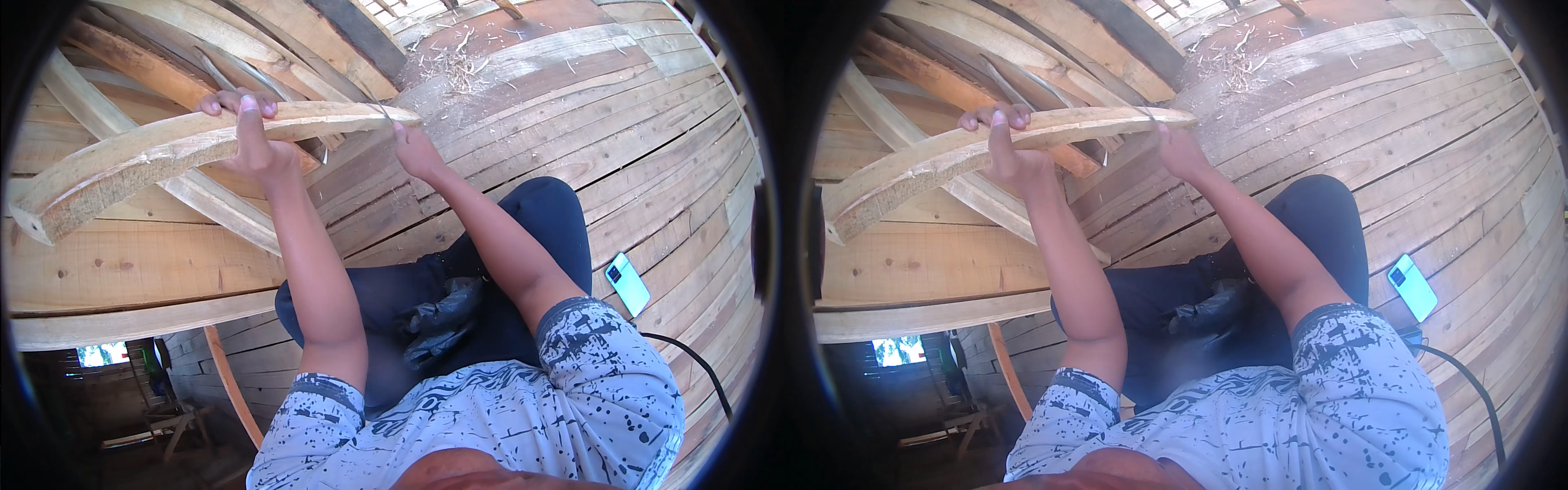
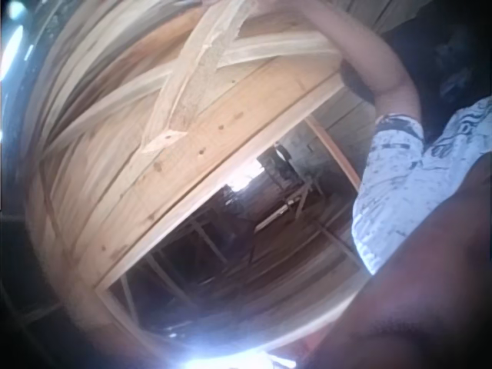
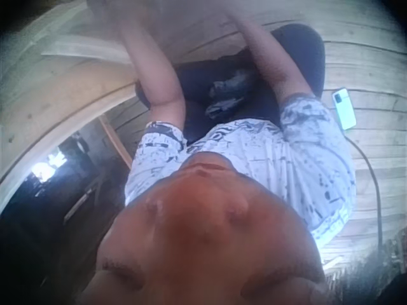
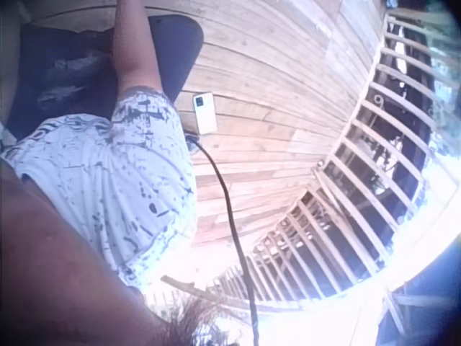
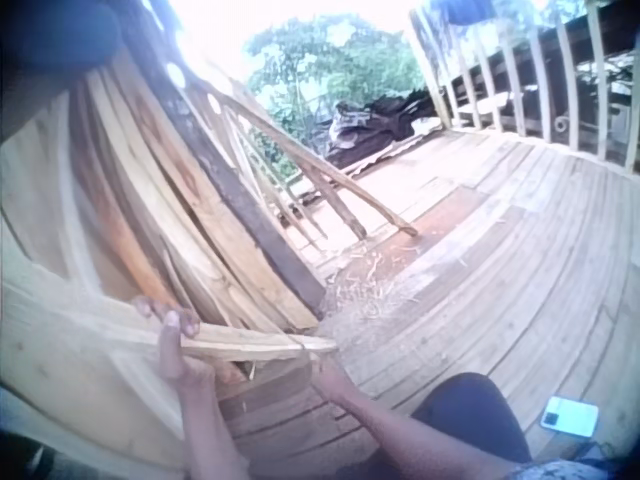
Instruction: The person sits cross-legged on a wooden floor and uses a knife to carve a long, curved piece of wood. They hold the wood with their left hand and use the knife in their right hand to shave off thin strips of wood, creating wood shavings that fall onto the floor.
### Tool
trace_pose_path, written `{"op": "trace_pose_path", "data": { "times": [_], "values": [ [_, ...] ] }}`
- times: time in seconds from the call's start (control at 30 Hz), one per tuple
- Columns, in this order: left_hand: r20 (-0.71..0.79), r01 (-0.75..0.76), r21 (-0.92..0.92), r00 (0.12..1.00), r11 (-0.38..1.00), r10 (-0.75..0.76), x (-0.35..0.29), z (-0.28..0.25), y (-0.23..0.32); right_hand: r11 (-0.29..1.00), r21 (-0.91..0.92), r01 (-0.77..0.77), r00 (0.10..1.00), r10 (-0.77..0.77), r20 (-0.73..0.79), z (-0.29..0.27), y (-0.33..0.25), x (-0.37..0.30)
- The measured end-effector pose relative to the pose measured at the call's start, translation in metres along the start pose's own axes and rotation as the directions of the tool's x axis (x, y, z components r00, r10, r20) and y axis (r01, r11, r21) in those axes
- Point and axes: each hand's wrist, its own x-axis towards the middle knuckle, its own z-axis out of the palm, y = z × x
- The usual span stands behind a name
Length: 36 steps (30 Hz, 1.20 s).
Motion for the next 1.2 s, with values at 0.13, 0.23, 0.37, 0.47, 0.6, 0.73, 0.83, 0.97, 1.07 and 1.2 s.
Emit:
{"op": "trace_pose_path", "data": {
  "times": [0.13, 0.23, 0.37, 0.47, 0.6, 0.73, 0.83, 0.97, 1.07, 1.2],
  "values": [
    [0.011, 0.0, 0.042, 1.0, 0.999, -0.001, 0.004, -0.007, 0.001, 0.82, 0.225, -0.526, 0.847, 0.481, 0.227, 0.004, -0.03, -0.006],
    [0.008, -0.005, 0.072, 1.0, 0.997, 0.005, 0.009, 0.003, 0.001, 0.989, 0.134, 0.067, 0.997, -0.071, 0.025, 0.002, -0.072, -0.003],
    [0.128, 0.06, 0.049, 0.99, 0.997, -0.066, 0.013, 0.016, -0.011, 0.985, 0.17, -0.029, 0.999, 0.026, 0.021, -0.008, -0.041, 0.006],
    [0.144, 0.057, -0.007, 0.988, 0.998, -0.056, 0.019, 0.02, -0.017, 0.98, 0.197, -0.028, 1.0, 0.028, 0.005, 0.001, -0.024, 0.006],
    [0.023, 0.051, 0.053, 0.998, 0.997, -0.052, 0.02, 0.006, -0.011, 0.979, 0.152, 0.135, 0.991, -0.133, -0.028, -0.005, -0.087, 0.003],
    [0.097, 0.083, -0.01, 0.992, 0.997, -0.081, 0.021, 0.037, -0.024, 0.991, 0.056, -0.122, 0.989, 0.126, -0.071, 0.002, 0.033, 0.015],
    [0.027, 0.056, 0.072, 0.998, 0.996, -0.058, 0.028, 0.013, -0.019, 0.761, 0.325, -0.561, 0.827, 0.505, 0.246, 0.014, -0.028, 0.008],
    [0.01, 0.037, 0.084, 0.999, 0.996, -0.038, 0.031, 0.008, -0.02, 0.994, 0.043, 0.097, 0.994, -0.094, -0.049, 0.009, -0.041, 0.019],
    [0.051, 0.075, 0.032, 0.996, 0.997, -0.077, 0.025, 0.014, -0.021, 0.992, 0.119, 0.029, 0.998, -0.022, -0.057, 0.01, -0.018, 0.015],
    [-0.034, 0.015, 0.124, 0.999, 0.992, -0.011, 0.033, -0.005, -0.019, 0.952, 0.234, -0.198, 0.98, 0.187, 0.067, 0.014, -0.024, 0.024]
  ]
}}
